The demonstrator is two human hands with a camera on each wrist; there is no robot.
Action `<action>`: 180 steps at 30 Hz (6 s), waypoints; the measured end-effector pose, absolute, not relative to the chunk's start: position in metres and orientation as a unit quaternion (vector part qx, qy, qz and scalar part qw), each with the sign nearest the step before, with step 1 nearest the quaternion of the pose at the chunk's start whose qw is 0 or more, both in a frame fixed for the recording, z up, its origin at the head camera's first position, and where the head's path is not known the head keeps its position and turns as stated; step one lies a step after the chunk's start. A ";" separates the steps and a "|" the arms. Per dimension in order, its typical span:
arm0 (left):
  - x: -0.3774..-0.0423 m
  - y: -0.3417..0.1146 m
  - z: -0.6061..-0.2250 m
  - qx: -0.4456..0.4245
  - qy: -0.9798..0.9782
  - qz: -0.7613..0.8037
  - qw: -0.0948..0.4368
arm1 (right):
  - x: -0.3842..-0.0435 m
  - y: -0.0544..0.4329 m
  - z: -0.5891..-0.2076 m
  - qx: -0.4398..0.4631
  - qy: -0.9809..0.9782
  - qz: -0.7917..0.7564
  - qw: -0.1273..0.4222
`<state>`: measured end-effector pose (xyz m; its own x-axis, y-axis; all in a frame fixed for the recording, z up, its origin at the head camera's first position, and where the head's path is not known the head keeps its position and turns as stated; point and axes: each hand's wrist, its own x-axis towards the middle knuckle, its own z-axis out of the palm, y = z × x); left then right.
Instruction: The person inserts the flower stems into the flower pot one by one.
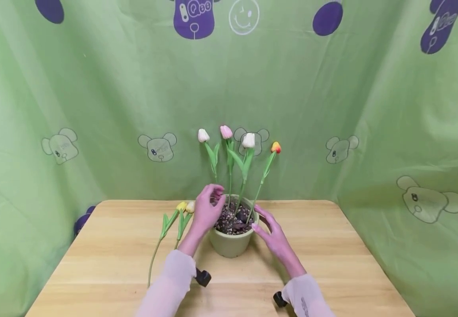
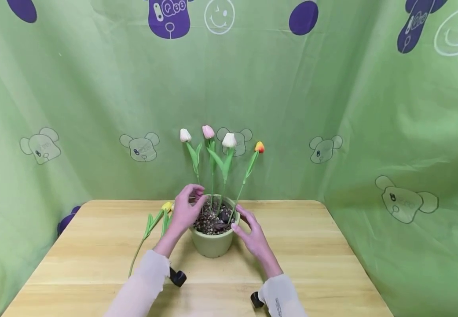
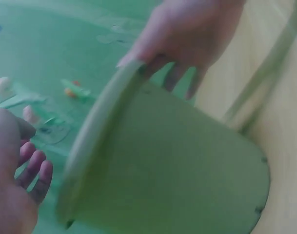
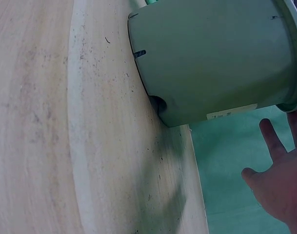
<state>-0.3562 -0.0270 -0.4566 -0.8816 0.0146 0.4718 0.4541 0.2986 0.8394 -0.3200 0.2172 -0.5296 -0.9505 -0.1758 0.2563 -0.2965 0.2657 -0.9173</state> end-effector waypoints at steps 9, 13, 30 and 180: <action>-0.327 -0.122 -0.474 -0.083 -0.803 -0.565 0.168 | -0.319 0.214 -0.533 0.154 -0.789 0.592 0.059; -0.306 -0.170 -0.504 -0.036 -0.833 -0.538 0.125 | -0.319 0.214 -0.531 0.159 -0.788 0.591 0.066; -0.251 -0.231 -0.564 0.050 -0.878 -0.476 0.005 | -0.317 0.218 -0.534 0.142 -0.786 0.599 0.057; -0.364 -0.026 -0.456 -0.188 -0.777 -0.584 0.145 | -0.317 0.215 -0.537 0.152 -0.788 0.593 0.071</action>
